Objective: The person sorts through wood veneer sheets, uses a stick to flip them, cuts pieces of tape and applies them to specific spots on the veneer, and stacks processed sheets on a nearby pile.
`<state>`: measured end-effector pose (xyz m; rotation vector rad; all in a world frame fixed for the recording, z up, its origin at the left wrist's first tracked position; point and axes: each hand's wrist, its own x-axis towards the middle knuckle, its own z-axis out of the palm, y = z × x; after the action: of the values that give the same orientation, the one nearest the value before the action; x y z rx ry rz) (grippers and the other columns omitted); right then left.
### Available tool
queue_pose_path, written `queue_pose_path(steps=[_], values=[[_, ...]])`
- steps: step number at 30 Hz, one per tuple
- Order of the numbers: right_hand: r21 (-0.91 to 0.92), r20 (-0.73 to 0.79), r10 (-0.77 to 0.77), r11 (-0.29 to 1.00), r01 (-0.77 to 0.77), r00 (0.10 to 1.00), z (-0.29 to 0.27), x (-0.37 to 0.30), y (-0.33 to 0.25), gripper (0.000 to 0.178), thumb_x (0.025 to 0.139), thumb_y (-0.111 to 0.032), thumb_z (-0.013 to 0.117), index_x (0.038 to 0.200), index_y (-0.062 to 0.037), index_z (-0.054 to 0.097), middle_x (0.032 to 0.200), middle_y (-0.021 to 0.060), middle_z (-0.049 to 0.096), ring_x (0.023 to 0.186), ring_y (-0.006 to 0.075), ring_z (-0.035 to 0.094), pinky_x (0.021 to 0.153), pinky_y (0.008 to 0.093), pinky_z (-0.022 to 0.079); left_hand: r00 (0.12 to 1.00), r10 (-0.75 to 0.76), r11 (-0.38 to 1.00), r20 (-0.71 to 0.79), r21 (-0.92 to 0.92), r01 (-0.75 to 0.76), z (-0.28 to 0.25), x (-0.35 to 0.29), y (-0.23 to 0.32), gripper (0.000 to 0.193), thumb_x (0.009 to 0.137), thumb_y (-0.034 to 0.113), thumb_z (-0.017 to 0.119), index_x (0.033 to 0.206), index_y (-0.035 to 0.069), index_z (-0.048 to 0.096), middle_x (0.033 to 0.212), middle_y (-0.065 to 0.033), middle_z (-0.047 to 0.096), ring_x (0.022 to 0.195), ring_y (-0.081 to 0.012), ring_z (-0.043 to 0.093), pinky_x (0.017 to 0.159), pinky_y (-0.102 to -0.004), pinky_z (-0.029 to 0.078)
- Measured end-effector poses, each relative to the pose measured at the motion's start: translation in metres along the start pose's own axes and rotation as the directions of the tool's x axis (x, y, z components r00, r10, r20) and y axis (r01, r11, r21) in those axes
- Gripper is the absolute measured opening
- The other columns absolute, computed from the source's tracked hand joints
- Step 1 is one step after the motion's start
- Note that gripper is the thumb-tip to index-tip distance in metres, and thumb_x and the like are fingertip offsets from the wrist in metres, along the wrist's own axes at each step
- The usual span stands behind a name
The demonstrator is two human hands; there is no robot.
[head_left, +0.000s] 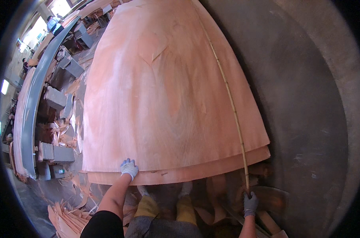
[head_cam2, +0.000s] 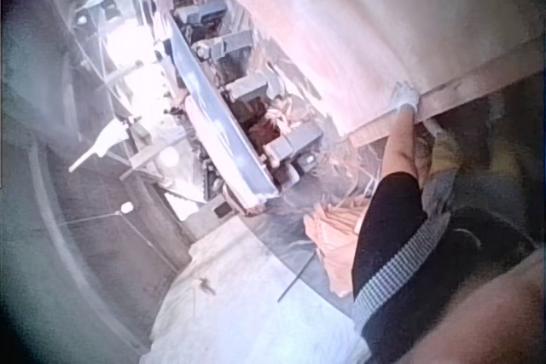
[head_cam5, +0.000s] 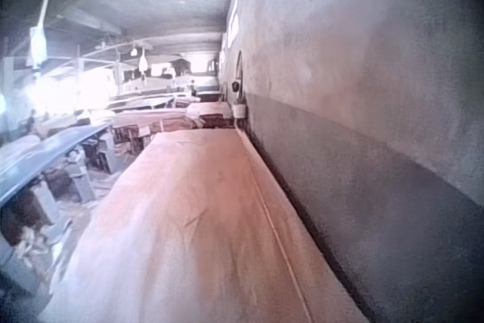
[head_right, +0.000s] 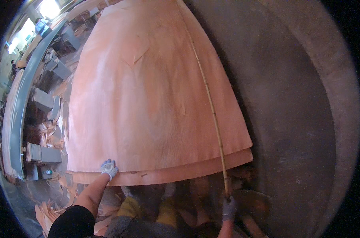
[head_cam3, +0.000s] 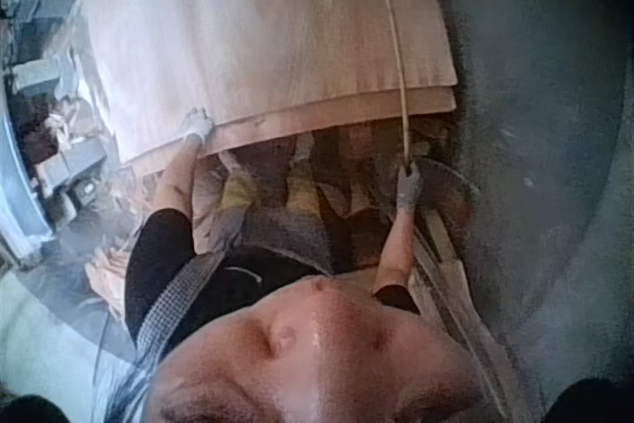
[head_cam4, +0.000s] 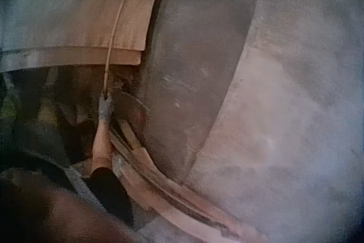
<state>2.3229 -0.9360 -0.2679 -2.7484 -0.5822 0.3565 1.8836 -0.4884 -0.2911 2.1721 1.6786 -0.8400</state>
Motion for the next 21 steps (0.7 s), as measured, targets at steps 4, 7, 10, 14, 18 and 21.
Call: queue_pose_path(steps=[4, 7, 10, 14, 18, 21], values=[[0.050, 0.068, 0.029, 0.998, -0.032, 0.997, -0.036, -0.016, -0.040, 0.020, 0.076, -0.016, 0.065, 0.080, 0.0019, 0.057, 0.062, 0.0133, 0.056, 0.057, 0.0231, 0.056, 0.055, 0.0355, 0.044, 0.964, 0.223, 0.972, -0.147, -0.036, -0.231, -0.022, -0.002, 0.034, 0.047, 0.079, 0.031, 0.053, 0.122, 0.013, 0.051, 0.129, -0.0166, 0.044, 0.115, -0.0322, 0.044, 0.095, -0.0441, 0.035], [0.318, 0.093, 0.183, 0.926, -0.204, 0.979, -0.009, -0.015, -0.035, 0.020, 0.076, -0.015, 0.066, 0.074, 0.0013, 0.054, 0.055, 0.0084, 0.052, 0.050, 0.0168, 0.051, 0.049, 0.0345, 0.041, 0.941, 0.263, 0.952, -0.213, -0.104, -0.289, -0.036, 0.018, 0.070, 0.049, 0.079, 0.032, 0.052, 0.125, 0.016, 0.049, 0.130, -0.0177, 0.044, 0.116, -0.0335, 0.044, 0.096, -0.0448, 0.034], [0.307, 0.286, 0.119, 0.929, -0.209, 0.951, -0.013, 0.010, -0.099, 0.028, 0.077, -0.027, 0.064, 0.088, -0.0015, 0.064, 0.075, 0.0175, 0.064, 0.070, 0.0328, 0.061, 0.065, 0.0395, 0.046, 0.934, 0.274, 0.933, -0.230, -0.172, -0.316, -0.062, 0.021, 0.094, 0.049, 0.080, 0.031, 0.051, 0.127, 0.018, 0.048, 0.130, -0.0191, 0.043, 0.118, -0.0351, 0.042, 0.098, -0.0449, 0.033], [0.428, 0.264, 0.007, 0.896, -0.123, 0.965, 0.015, 0.050, -0.178, 0.032, 0.080, -0.031, 0.063, 0.086, 0.0006, 0.062, 0.072, 0.0187, 0.062, 0.070, 0.0275, 0.061, 0.064, 0.0388, 0.045, 0.917, 0.298, 0.899, -0.267, -0.245, -0.363, -0.077, 0.042, 0.137, 0.049, 0.080, 0.028, 0.051, 0.128, 0.020, 0.046, 0.131, -0.0226, 0.040, 0.120, -0.0368, 0.040, 0.098, -0.0440, 0.034], [0.423, 0.336, -0.013, 0.895, -0.139, 0.942, 0.095, 0.099, -0.230, 0.029, 0.079, -0.028, 0.064, 0.083, 0.0005, 0.059, 0.073, 0.0213, 0.059, 0.069, 0.0318, 0.059, 0.062, 0.0401, 0.044, 0.918, 0.264, 0.864, -0.297, -0.350, -0.361, -0.098, 0.077, 0.168, 0.050, 0.080, 0.026, 0.051, 0.129, 0.020, 0.046, 0.132, -0.0259, 0.038, 0.120, -0.0391, 0.039, 0.100, -0.0429, 0.033], [0.409, 0.326, -0.087, 0.911, -0.057, 0.941, 0.152, 0.114, -0.242, 0.026, 0.078, -0.023, 0.064, 0.084, 0.0021, 0.058, 0.075, 0.0227, 0.060, 0.072, 0.0355, 0.059, 0.064, 0.0413, 0.045, 0.925, 0.215, 0.896, -0.312, -0.314, -0.314, -0.105, 0.121, 0.192, 0.051, 0.080, 0.031, 0.054, 0.130, 0.023, 0.045, 0.137, -0.0257, 0.031, 0.125, -0.0401, 0.032, 0.101, -0.0463, 0.029]])
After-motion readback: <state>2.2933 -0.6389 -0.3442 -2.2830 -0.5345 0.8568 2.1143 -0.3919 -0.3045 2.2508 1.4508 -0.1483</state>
